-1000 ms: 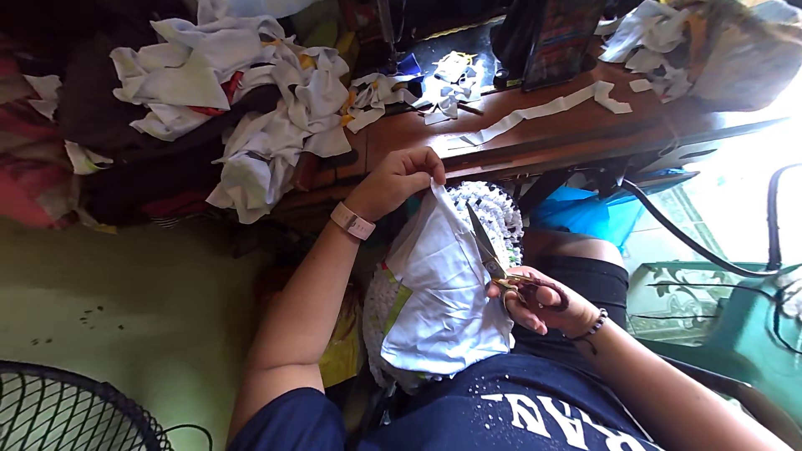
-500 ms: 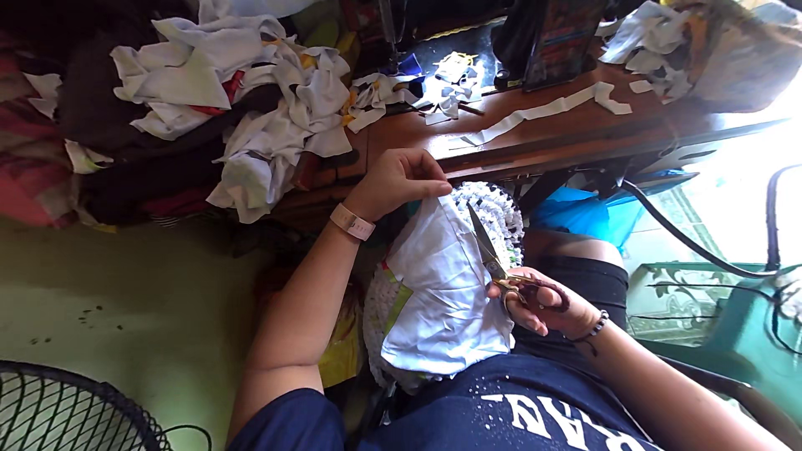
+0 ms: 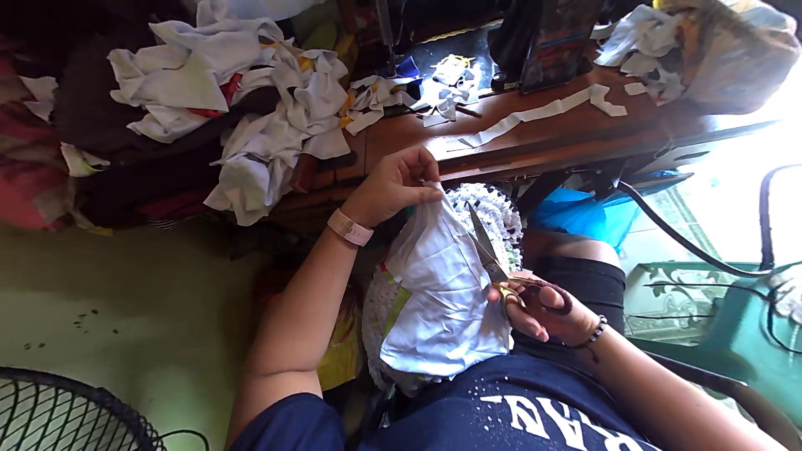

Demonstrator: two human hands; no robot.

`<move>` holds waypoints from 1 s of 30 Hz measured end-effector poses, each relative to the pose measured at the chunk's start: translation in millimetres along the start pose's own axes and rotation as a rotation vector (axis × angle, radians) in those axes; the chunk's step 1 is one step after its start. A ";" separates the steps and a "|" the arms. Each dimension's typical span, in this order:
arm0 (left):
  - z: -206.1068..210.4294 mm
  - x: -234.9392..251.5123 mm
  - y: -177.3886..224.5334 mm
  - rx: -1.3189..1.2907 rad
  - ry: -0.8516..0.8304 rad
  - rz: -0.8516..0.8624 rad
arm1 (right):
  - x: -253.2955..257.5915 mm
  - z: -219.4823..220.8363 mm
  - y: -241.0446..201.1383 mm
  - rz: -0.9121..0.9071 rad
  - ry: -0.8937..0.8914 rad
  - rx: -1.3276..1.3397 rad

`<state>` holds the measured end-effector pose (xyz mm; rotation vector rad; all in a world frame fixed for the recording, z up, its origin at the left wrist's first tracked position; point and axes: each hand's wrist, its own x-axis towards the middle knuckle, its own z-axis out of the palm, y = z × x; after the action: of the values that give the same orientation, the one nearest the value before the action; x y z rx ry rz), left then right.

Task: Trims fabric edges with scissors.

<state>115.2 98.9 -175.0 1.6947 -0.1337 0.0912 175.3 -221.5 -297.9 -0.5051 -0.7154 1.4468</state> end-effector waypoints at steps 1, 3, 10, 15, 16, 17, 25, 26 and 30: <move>0.2 -0.7 -1.1 -0.001 -0.002 0.008 | 0.1 -0.1 0.5 -0.001 0.002 -0.002; 0.4 -1.8 -2.7 0.002 -0.010 0.025 | 0.5 -0.6 1.2 -0.004 0.001 -0.009; 0.3 -3.9 -1.8 0.023 0.002 -0.006 | 0.4 -1.7 2.3 -0.007 -0.006 -0.019; -0.6 -4.3 -3.7 0.020 -0.024 0.022 | 0.5 -2.7 2.7 -0.004 -0.002 -0.022; -1.3 -4.4 -3.7 0.028 -0.039 0.025 | 0.6 -2.8 2.5 -0.002 -0.001 -0.024; -2.1 -4.4 -3.6 0.040 -0.053 0.025 | 0.7 -2.9 2.6 -0.002 0.000 -0.027; -4.0 -5.0 -1.8 0.094 -0.076 0.000 | 1.0 -3.8 3.3 -0.005 0.000 -0.027; -4.2 -5.1 -1.9 0.099 -0.073 -0.002 | 0.9 -4.4 3.7 -0.005 -0.003 -0.022; -2.9 -5.5 0.2 0.124 -0.040 -0.028 | 1.0 -4.6 3.6 -0.006 -0.006 -0.019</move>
<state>109.7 101.9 -175.2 1.8226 -0.1361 0.0453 176.0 -219.8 -303.5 -0.5134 -0.7353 1.4380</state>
